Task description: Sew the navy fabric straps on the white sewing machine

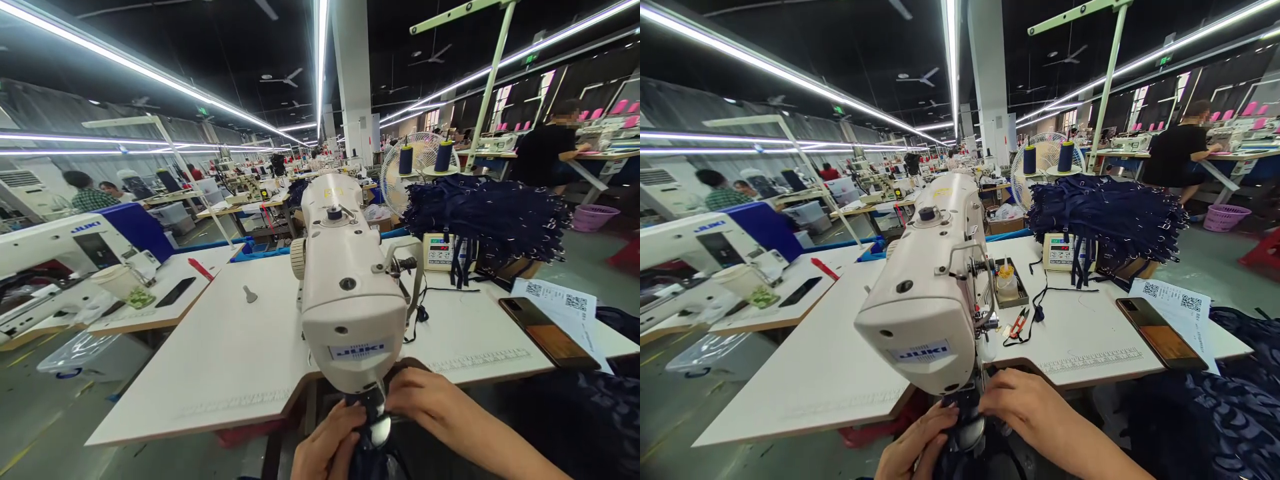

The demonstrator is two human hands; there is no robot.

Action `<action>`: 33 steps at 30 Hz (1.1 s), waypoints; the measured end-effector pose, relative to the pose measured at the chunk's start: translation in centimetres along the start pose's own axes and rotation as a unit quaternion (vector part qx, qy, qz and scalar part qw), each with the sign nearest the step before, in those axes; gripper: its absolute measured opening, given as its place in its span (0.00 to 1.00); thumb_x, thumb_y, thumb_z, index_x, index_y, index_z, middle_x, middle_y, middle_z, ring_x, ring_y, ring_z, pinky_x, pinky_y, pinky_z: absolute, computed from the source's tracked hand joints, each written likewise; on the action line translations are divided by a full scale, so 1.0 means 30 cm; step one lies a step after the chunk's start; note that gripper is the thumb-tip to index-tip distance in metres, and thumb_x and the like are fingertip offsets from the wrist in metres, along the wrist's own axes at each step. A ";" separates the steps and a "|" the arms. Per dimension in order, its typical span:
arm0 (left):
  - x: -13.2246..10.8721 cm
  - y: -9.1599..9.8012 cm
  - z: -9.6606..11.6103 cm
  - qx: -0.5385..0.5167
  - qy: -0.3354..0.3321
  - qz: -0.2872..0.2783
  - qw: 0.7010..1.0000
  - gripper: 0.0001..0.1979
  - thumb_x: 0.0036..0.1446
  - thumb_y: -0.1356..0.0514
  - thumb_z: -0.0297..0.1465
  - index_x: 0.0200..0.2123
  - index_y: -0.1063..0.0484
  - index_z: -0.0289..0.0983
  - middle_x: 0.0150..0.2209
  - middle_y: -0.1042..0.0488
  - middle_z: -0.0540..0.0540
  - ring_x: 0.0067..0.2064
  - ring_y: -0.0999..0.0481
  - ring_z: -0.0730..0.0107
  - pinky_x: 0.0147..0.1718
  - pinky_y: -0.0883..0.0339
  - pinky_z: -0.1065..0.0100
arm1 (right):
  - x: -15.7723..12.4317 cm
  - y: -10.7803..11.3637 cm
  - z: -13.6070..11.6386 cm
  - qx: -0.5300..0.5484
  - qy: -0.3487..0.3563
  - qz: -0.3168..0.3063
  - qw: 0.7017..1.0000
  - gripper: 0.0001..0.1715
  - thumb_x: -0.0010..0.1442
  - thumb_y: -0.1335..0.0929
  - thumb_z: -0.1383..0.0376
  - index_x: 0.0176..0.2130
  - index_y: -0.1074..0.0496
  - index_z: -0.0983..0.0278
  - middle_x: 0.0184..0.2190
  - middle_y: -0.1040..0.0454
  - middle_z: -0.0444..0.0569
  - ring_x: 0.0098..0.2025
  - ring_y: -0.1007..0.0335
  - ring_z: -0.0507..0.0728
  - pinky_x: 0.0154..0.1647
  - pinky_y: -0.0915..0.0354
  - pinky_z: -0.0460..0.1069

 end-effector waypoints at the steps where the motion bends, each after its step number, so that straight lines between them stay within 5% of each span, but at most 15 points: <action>1: 0.002 0.001 -0.006 0.011 -0.013 -0.007 1.000 0.09 0.68 0.48 0.34 0.47 0.30 0.45 0.45 0.21 0.54 0.51 0.24 0.78 0.56 0.36 0.75 | -0.008 -0.008 0.006 -0.029 0.037 0.009 0.999 0.15 0.72 0.40 0.68 0.48 0.27 0.57 0.41 0.26 0.48 0.42 0.30 0.55 0.43 0.36 0.47; 4: 0.011 -0.016 -0.023 0.084 -0.126 -0.036 0.988 0.10 0.68 0.49 0.32 0.47 0.29 0.42 0.45 0.21 0.54 0.51 0.25 0.81 0.58 0.40 0.76 | -0.022 -0.032 0.031 -0.112 0.086 0.037 0.989 0.16 0.71 0.41 0.70 0.48 0.27 0.59 0.41 0.25 0.50 0.38 0.31 0.56 0.40 0.35 0.49; 7: 0.031 -0.036 -0.024 0.161 -0.253 0.005 0.954 0.12 0.68 0.50 0.28 0.45 0.26 0.40 0.41 0.20 0.55 0.50 0.25 0.81 0.62 0.47 0.75 | -0.025 -0.042 0.040 -0.128 0.082 0.057 0.987 0.16 0.71 0.41 0.71 0.46 0.27 0.58 0.46 0.25 0.50 0.40 0.29 0.57 0.41 0.35 0.50; 10: 0.066 -0.028 0.005 0.210 -0.283 0.053 0.934 0.16 0.69 0.52 0.27 0.39 0.24 0.41 0.37 0.20 0.57 0.43 0.23 0.82 0.64 0.50 0.73 | -0.043 -0.054 0.036 -0.049 0.001 0.081 0.995 0.13 0.71 0.39 0.66 0.48 0.27 0.57 0.51 0.29 0.52 0.45 0.28 0.57 0.43 0.33 0.49; 12: 0.089 -0.013 0.034 0.242 -0.296 0.015 0.924 0.16 0.69 0.52 0.27 0.38 0.25 0.42 0.36 0.21 0.58 0.41 0.22 0.82 0.63 0.49 0.75 | -0.072 -0.085 0.041 0.042 -0.105 0.116 0.987 0.14 0.71 0.39 0.58 0.44 0.27 0.60 0.44 0.27 0.52 0.38 0.27 0.55 0.37 0.33 0.47; 15: 0.105 0.009 0.062 0.258 -0.294 -0.023 0.920 0.15 0.69 0.52 0.29 0.38 0.25 0.42 0.35 0.21 0.59 0.40 0.22 0.82 0.56 0.41 0.78 | -0.112 -0.179 0.055 0.181 -0.232 0.117 0.949 0.32 0.71 0.45 0.48 0.26 0.32 0.63 0.22 0.34 0.43 0.21 0.36 0.51 0.23 0.40 0.45; 17: 0.101 0.008 0.061 0.245 -0.283 -0.015 0.927 0.15 0.69 0.52 0.29 0.37 0.25 0.41 0.34 0.21 0.58 0.39 0.22 0.81 0.53 0.38 0.78 | -0.112 -0.240 0.056 0.230 -0.269 0.121 0.927 0.32 0.69 0.45 0.45 0.24 0.36 0.62 0.20 0.38 0.41 0.22 0.37 0.52 0.24 0.41 0.45; 20: 0.082 -0.011 0.039 0.220 -0.266 -0.002 0.939 0.15 0.69 0.52 0.28 0.39 0.26 0.41 0.34 0.21 0.57 0.40 0.21 0.80 0.51 0.36 0.76 | -0.073 -0.278 0.048 0.305 -0.327 0.182 0.876 0.24 0.62 0.35 0.43 0.41 0.33 0.61 0.31 0.34 0.43 0.35 0.33 0.56 0.37 0.35 0.47; 23: 0.070 -0.009 0.021 0.190 -0.252 0.001 0.949 0.14 0.68 0.52 0.27 0.40 0.26 0.41 0.35 0.21 0.55 0.40 0.21 0.79 0.49 0.33 0.75 | -0.016 -0.266 0.029 0.399 -0.329 0.205 0.831 0.32 0.60 0.31 0.47 0.55 0.39 0.60 0.40 0.32 0.48 0.46 0.32 0.59 0.49 0.35 0.49; 27: 0.063 0.034 -0.005 0.159 -0.176 -0.114 0.965 0.09 0.67 0.47 0.29 0.47 0.30 0.42 0.43 0.21 0.52 0.45 0.22 0.78 0.48 0.31 0.77 | 0.013 -0.236 0.025 0.432 -0.302 0.207 0.824 0.24 0.61 0.32 0.54 0.54 0.37 0.60 0.43 0.30 0.49 0.47 0.34 0.59 0.53 0.39 0.51; 30: 0.052 0.065 -0.027 0.138 -0.123 -0.133 0.974 0.09 0.67 0.46 0.31 0.48 0.30 0.44 0.45 0.21 0.51 0.47 0.22 0.78 0.51 0.32 0.76 | 0.006 -0.229 0.030 0.432 -0.309 0.188 0.826 0.22 0.61 0.32 0.59 0.53 0.36 0.61 0.41 0.29 0.47 0.44 0.34 0.58 0.54 0.40 0.52; 33: 0.049 0.068 -0.034 0.144 -0.137 -0.153 0.968 0.10 0.66 0.46 0.31 0.49 0.30 0.44 0.46 0.21 0.51 0.49 0.23 0.77 0.52 0.32 0.75 | 0.003 -0.221 0.022 0.429 -0.307 0.190 0.828 0.22 0.60 0.31 0.60 0.53 0.34 0.62 0.40 0.27 0.47 0.42 0.33 0.58 0.53 0.39 0.53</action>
Point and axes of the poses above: each hand's wrist, its own x-axis towards the middle knuckle, its own y-axis out of the back of the hand, z = x × y, the point moved 2 cm from there along x, towards the middle knuckle
